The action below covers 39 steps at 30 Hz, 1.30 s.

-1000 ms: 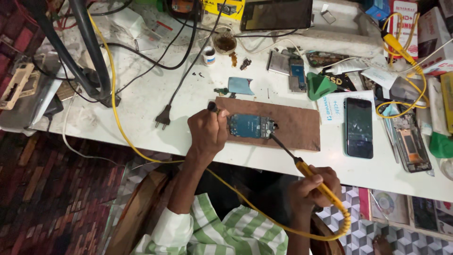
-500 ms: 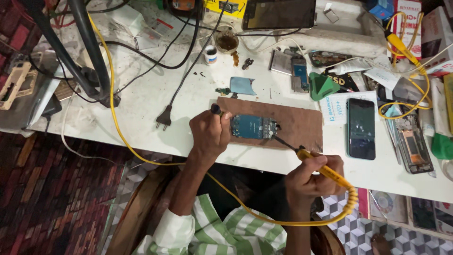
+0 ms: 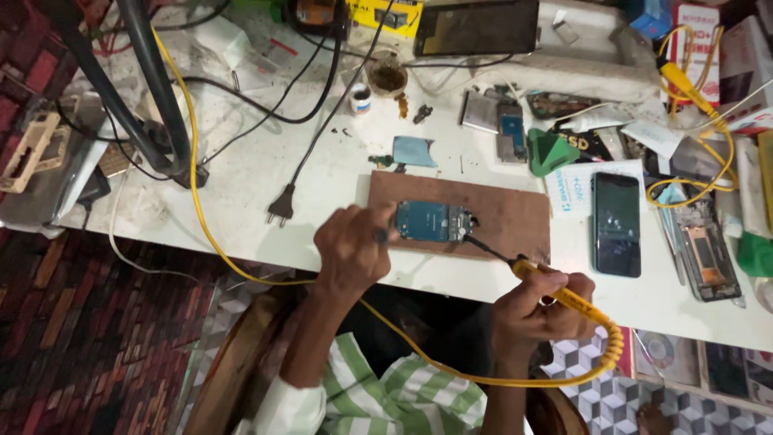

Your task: The person uses a soldering iron and tweezers to work on a small blue circuit board placed on a wooden block. They repeatedly apply the soldering iron to specific points on the board while holding it steady with tweezers.

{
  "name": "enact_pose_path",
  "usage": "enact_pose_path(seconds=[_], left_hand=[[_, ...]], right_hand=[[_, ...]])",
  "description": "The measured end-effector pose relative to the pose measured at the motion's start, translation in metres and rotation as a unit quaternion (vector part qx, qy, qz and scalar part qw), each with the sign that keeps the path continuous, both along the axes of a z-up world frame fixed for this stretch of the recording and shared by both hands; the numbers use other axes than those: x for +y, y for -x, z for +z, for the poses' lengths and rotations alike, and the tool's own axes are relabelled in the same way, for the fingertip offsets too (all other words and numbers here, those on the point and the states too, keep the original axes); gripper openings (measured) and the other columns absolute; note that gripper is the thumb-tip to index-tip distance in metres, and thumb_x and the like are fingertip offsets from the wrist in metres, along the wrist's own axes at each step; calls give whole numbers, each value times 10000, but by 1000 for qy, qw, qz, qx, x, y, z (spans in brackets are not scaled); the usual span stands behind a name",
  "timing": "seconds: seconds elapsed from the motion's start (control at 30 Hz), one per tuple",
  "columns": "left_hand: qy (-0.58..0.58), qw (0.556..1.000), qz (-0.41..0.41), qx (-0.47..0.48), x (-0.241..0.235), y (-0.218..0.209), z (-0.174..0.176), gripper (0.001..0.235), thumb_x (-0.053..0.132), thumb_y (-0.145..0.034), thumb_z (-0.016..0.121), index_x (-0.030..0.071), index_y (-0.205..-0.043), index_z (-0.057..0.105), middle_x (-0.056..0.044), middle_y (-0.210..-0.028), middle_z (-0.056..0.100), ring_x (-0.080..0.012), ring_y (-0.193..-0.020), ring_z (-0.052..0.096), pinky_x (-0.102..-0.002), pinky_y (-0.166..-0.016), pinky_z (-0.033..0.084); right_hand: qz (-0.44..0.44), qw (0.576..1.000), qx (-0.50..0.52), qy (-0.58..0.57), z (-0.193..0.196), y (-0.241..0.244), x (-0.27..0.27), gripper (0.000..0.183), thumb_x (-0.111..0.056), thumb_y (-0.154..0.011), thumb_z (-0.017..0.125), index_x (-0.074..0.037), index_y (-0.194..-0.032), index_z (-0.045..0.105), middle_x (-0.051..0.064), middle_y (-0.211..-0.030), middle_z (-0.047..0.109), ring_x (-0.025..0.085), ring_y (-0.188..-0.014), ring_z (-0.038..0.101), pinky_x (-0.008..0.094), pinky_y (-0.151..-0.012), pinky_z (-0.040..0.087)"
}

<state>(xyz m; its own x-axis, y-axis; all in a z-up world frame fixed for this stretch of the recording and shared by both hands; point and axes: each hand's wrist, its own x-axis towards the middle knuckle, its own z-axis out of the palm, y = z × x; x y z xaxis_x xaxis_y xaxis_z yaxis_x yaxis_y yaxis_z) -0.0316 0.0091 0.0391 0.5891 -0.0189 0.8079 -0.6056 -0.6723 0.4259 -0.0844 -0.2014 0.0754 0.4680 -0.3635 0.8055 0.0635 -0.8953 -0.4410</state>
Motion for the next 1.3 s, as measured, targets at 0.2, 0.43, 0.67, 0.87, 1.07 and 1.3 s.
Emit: enact_pose_path(seconds=[0.2, 0.43, 0.67, 0.87, 1.07, 1.3], left_hand=[[-191, 979, 17, 68, 14, 30, 15, 733, -64, -902, 638, 231, -1557, 494, -40, -761, 539, -217, -738, 527, -362, -717, 473], [-413, 904, 57, 96, 33, 27, 6, 880, 30, -880, 641, 322, -1624, 274, -26, -772, 515, -195, -821, 544, -328, -752, 487], [-518, 845, 129, -37, 34, 14, -36, 931, -6, -924, 627, 318, -1691, 211, 14, -1003, 535, -185, -969, 464, -270, -901, 334], [-542, 819, 179, -61, 35, 17, -25, 707, 135, -982, 574, 235, -1643, 345, 100, -1335, 581, -112, -1101, 446, -361, -964, 240], [-547, 816, 181, -46, 34, 26, 8, 606, 137, -930, 571, 192, -1530, 506, 87, -1418, 550, -145, -1188, 473, -418, -1044, 286], [-472, 875, 102, 35, 28, 22, 10, 752, 69, -820, 662, 252, -1518, 448, 50, -1621, 413, -228, -1288, 477, -436, -1012, 289]], right_hand=[[52, 994, -7, -95, -1, 10, 3, 257, -99, -1078, 505, 14, -854, 562, 114, -758, 610, 229, -596, 576, 330, -580, 428], [25, 998, 28, -42, 0, 17, 2, 234, -88, -1045, 532, 10, -837, 576, 137, -739, 575, 267, -580, 520, 365, -562, 364], [51, 996, 10, -67, 0, 16, 7, 235, -81, -1045, 516, 10, -829, 509, 130, -731, 538, 256, -571, 493, 370, -551, 357], [40, 998, 22, -49, 0, 14, 1, 231, -70, -1045, 519, 7, -829, 542, 138, -717, 530, 279, -585, 482, 399, -545, 335], [66, 996, -27, -49, -2, 6, -4, 243, -62, -1051, 526, 1, -817, 534, 128, -716, 564, 274, -595, 547, 369, -554, 395], [90, 993, -22, -74, -2, 12, -7, 221, -49, -1039, 530, 17, -828, 546, 119, -745, 624, 238, -638, 613, 320, -583, 479]])
